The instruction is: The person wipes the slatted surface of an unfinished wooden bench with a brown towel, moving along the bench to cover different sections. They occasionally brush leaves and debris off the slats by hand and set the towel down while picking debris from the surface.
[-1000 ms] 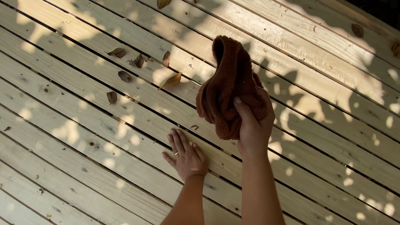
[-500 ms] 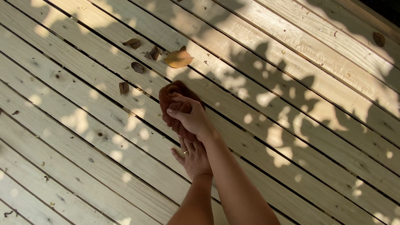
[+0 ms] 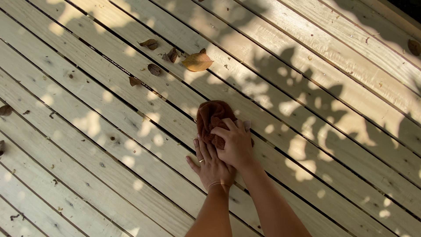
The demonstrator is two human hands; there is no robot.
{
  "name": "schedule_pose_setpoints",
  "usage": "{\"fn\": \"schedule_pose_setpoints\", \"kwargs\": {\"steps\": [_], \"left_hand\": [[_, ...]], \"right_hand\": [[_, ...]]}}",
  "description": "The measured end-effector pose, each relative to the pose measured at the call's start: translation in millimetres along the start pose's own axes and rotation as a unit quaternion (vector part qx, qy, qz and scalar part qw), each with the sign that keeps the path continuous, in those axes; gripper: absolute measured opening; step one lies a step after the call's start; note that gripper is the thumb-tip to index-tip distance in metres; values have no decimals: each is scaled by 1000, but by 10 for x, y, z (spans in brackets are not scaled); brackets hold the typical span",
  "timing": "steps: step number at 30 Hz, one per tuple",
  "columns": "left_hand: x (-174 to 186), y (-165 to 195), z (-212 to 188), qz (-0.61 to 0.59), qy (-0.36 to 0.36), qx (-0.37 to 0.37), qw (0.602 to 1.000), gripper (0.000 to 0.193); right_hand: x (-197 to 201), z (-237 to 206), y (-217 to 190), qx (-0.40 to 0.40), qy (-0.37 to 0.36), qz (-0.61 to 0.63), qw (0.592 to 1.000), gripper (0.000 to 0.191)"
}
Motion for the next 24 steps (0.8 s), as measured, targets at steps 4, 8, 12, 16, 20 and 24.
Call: {"fn": "schedule_pose_setpoints", "kwargs": {"steps": [4, 8, 12, 16, 20, 24], "left_hand": [[-53, -13, -8, 41, -56, 20, 997, 72], [-69, -28, -11, 38, -15, 9, 999, 73], [-35, -32, 13, 25, -120, 27, 992, 72], [118, 4, 99, -23, -24, -2, 999, 73], [294, 24, 179, 31, -12, 4, 999, 72], [284, 6, 170, 92, -448, -21, 889, 79]], "right_hand": [[-130, 522, -126, 56, 30, -68, 996, 48], [133, 983, -202, 0, 165, 30, 986, 40], [290, 707, -245, 140, 38, -9, 989, 47], [439, 170, -193, 90, -159, -120, 976, 36], [599, 301, -268, 40, -188, 47, 980, 36], [8, 471, -983, 249, -348, 60, 902, 41]]}}
Point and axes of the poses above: each hand's wrist, its own z-axis towards the middle knuckle, its own x-axis out of the back of the hand, y = z × x, the point moved 1 cm from there along z, towards the middle knuckle, and after that the axes turned 4 degrees about z, right-handed, at the moved point
